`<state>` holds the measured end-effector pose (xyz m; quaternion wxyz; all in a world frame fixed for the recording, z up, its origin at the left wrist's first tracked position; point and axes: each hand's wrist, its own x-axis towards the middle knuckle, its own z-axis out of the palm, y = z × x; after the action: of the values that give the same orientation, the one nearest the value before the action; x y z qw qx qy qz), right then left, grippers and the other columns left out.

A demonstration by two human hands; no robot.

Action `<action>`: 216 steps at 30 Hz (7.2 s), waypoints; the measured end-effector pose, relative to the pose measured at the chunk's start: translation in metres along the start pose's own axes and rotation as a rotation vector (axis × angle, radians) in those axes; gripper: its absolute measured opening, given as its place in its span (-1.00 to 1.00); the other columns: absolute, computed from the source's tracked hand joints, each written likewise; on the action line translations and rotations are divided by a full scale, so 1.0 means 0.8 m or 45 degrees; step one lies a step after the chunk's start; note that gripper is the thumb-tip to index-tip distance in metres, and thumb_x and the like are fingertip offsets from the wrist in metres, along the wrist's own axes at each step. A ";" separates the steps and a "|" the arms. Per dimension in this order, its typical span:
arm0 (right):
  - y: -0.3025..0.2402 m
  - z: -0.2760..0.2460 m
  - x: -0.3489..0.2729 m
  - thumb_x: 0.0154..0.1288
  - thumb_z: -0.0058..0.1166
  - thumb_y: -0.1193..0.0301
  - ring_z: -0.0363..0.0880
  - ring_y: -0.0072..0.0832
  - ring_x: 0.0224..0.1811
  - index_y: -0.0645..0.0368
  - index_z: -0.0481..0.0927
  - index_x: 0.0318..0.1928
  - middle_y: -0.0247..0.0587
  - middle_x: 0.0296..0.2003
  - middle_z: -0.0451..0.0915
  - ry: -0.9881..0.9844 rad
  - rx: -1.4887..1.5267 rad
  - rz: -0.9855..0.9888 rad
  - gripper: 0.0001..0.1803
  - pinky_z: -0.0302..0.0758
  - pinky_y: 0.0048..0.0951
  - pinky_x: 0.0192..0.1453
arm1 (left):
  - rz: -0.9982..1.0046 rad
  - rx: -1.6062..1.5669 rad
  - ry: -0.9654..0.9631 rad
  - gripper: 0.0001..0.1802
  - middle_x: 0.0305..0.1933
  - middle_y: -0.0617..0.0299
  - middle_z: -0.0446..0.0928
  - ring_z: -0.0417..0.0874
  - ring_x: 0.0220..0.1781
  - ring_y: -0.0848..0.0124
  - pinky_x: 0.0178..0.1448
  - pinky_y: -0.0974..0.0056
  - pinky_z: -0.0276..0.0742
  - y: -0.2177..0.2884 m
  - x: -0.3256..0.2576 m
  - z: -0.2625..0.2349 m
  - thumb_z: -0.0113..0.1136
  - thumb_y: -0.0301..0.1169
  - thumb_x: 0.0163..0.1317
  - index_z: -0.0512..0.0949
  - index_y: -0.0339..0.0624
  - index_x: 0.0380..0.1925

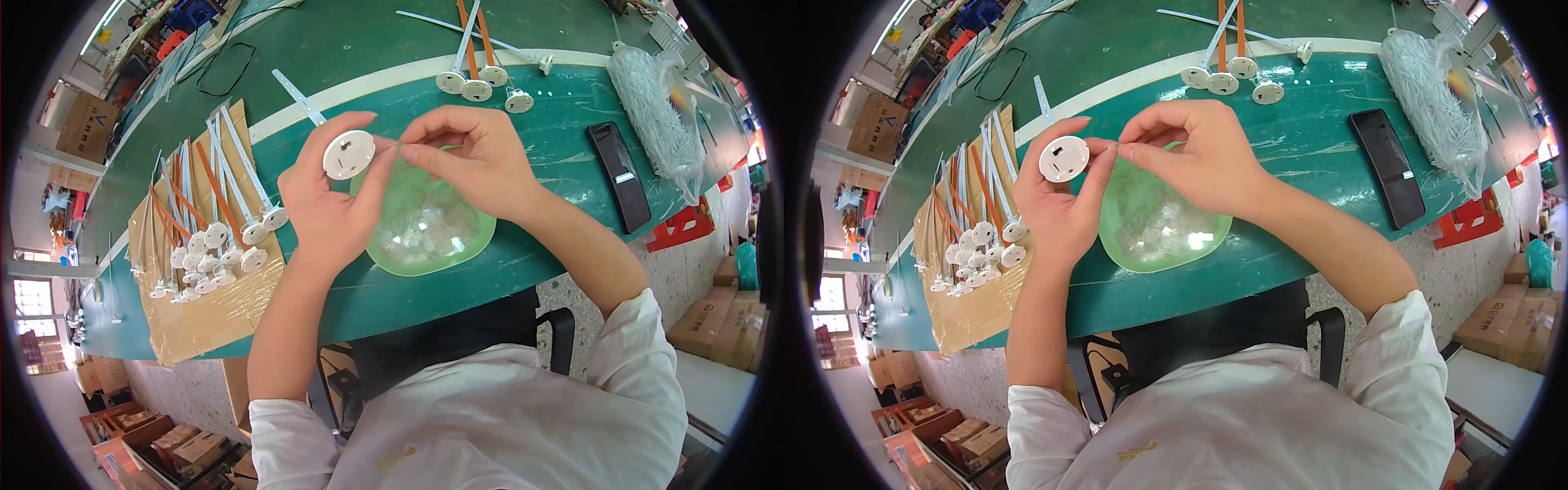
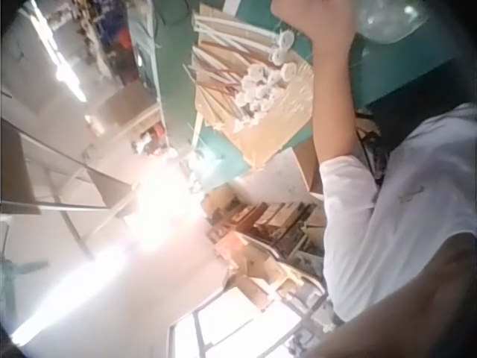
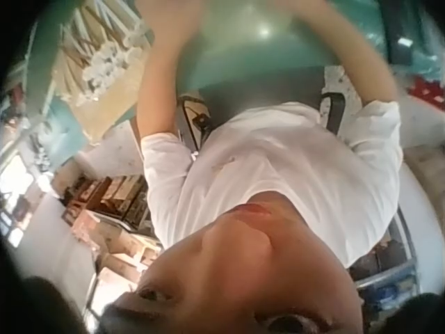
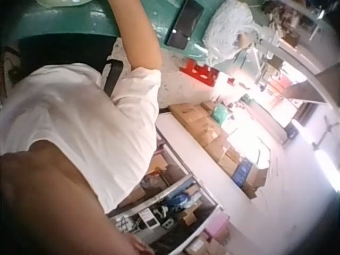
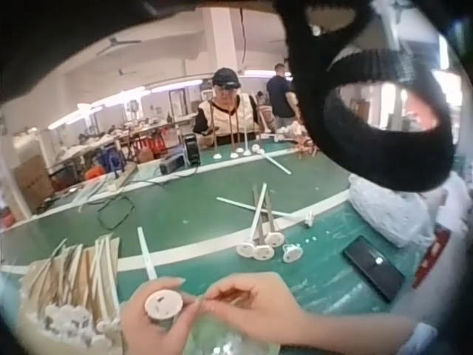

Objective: Assembling LED lighting components by attaching LED strips to circular plastic bases.

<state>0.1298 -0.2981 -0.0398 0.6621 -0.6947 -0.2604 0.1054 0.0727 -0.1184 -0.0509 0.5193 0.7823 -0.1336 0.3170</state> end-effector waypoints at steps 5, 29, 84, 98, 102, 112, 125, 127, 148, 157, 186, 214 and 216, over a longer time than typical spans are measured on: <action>0.006 0.005 -0.005 0.24 0.31 0.54 0.72 -0.54 -0.26 0.31 0.70 -0.25 -0.24 -0.30 0.73 0.111 -0.349 -0.296 -0.90 0.65 -0.53 -0.24 | -0.058 0.039 -0.013 -0.66 -0.30 0.21 0.74 0.76 -0.21 0.47 -0.04 0.37 0.60 -0.001 0.000 -0.001 0.40 -0.55 0.14 0.60 -0.18 -0.05; 0.005 0.004 -0.008 0.15 0.28 0.67 0.77 -0.43 -0.39 0.31 0.67 -0.28 -0.12 -0.35 0.74 0.274 -0.560 -0.894 -0.89 0.70 -0.53 -0.32 | -0.137 -0.322 -0.344 -0.49 0.22 -0.17 0.57 0.66 0.15 0.25 0.19 0.18 0.59 0.008 -0.006 0.008 -0.16 -0.47 0.55 0.20 -0.38 0.45; 0.015 -0.007 -0.005 0.33 0.21 0.36 0.64 -0.39 -0.48 0.26 0.62 -0.35 -0.14 -0.42 0.63 0.218 -0.169 -0.846 -0.80 0.51 -0.38 -0.45 | -0.128 0.052 -0.188 -0.59 -0.13 0.05 0.67 0.69 -0.20 0.44 -0.08 0.36 0.61 0.001 0.019 -0.054 0.04 -0.48 0.47 0.46 -0.43 0.26; 0.026 -0.004 -0.001 0.24 0.26 0.38 0.61 -0.21 -0.45 0.16 0.59 -0.42 -0.22 -0.46 0.61 0.210 -0.548 -1.193 -0.83 0.51 -0.22 -0.44 | -0.190 0.509 -0.095 -0.59 -0.03 -0.11 0.69 0.77 -0.07 0.20 0.01 0.22 0.74 0.065 0.032 -0.242 0.06 -0.36 0.52 0.53 -0.56 0.14; 0.026 -0.006 -0.002 0.23 0.28 0.38 0.59 -0.23 -0.47 0.15 0.57 -0.44 -0.24 -0.48 0.59 0.216 -0.576 -1.227 -0.82 0.49 -0.23 -0.46 | -0.208 0.703 -0.246 -0.59 -0.06 -0.02 0.70 0.77 -0.08 0.26 -0.05 0.26 0.72 0.057 0.037 -0.276 0.06 -0.32 0.53 0.55 -0.51 0.12; 0.027 0.002 -0.001 0.20 0.27 0.35 0.55 -0.19 -0.51 0.12 0.55 -0.50 -0.26 -0.55 0.53 0.234 -0.557 -1.252 -0.78 0.43 -0.18 -0.49 | -0.682 0.978 -0.900 -0.63 -0.23 0.11 0.69 0.73 -0.29 0.40 -0.25 0.31 0.68 -0.035 0.056 -0.445 0.07 -0.30 0.52 0.56 -0.37 0.12; 0.031 0.000 0.000 0.21 0.25 0.40 0.57 -0.28 -0.48 0.11 0.55 -0.52 -0.32 -0.54 0.55 0.122 -0.690 -1.251 -0.80 0.44 -0.24 -0.51 | -0.281 2.239 -0.889 -0.50 -0.11 -0.05 0.67 0.72 -0.21 0.13 -0.08 0.10 0.62 0.112 0.054 -0.289 0.22 -0.27 0.35 0.50 -0.16 0.26; 0.026 -0.010 -0.001 0.19 0.26 0.39 0.57 -0.28 -0.47 0.11 0.54 -0.53 -0.32 -0.54 0.54 0.125 -0.729 -1.261 -0.80 0.44 -0.24 -0.51 | -0.309 1.187 -0.609 -0.32 0.15 -0.23 0.58 0.74 -0.03 0.16 0.07 -0.01 0.59 0.089 0.049 -0.255 0.28 -0.11 0.31 0.38 -0.03 0.40; 0.035 -0.202 0.167 0.05 0.26 0.31 0.73 -0.07 -0.17 0.21 0.77 -0.28 0.01 -0.28 0.73 -0.288 -1.719 0.413 -0.74 0.65 -0.17 -0.15 | 0.020 0.204 -0.085 -0.56 -0.63 0.20 0.45 0.45 -0.59 0.51 -0.49 0.41 0.35 -0.042 -0.007 -0.025 0.02 -0.39 0.50 0.46 -0.35 -0.63; 0.016 -0.206 0.126 -0.09 0.27 0.45 0.74 -0.15 -0.17 0.21 0.77 -0.33 -0.01 -0.28 0.74 -0.200 -1.677 0.530 -0.76 0.67 -0.21 -0.14 | 0.071 0.268 -0.145 -0.65 -0.61 0.20 0.51 0.50 -0.54 0.47 -0.38 0.37 0.37 -0.020 -0.007 -0.004 0.09 -0.43 0.43 0.51 -0.35 -0.58; 0.022 -0.182 0.137 0.11 0.29 0.13 0.75 -0.20 -0.24 0.20 0.77 -0.27 -0.06 -0.34 0.75 0.182 -1.478 0.314 -0.63 0.66 -0.22 -0.14 | 0.074 0.179 -0.122 -0.91 -0.43 0.12 0.63 0.60 -0.41 0.43 -0.25 0.38 0.50 -0.039 -0.010 0.001 0.26 -0.55 0.27 0.62 -0.38 -0.39; 0.000 -0.014 0.021 0.33 0.27 0.44 0.61 -0.60 -0.41 0.24 0.63 -0.18 -0.28 -0.38 0.66 0.043 0.065 -0.173 -0.85 0.57 -0.52 -0.34 | 0.352 0.219 -0.313 -0.52 -0.17 0.03 0.73 0.77 -0.21 0.23 -0.08 0.30 0.64 -0.013 -0.016 -0.003 0.38 -0.66 0.08 0.57 -0.30 0.06; 0.009 -0.009 0.006 0.27 0.32 0.49 0.64 -0.55 -0.40 0.23 0.63 -0.18 -0.24 -0.36 0.67 0.165 -0.044 -0.428 -0.84 0.58 -0.50 -0.34 | 0.151 0.102 -0.124 -0.46 -0.17 -0.01 0.74 0.79 -0.15 0.25 -0.03 0.28 0.65 -0.015 -0.024 0.003 0.36 -0.66 0.12 0.48 -0.32 0.14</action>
<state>0.1390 -0.3015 -0.0453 0.6739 -0.6579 -0.3315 -0.0562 0.0656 -0.1176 -0.0726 0.4607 0.8078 -0.1917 0.3139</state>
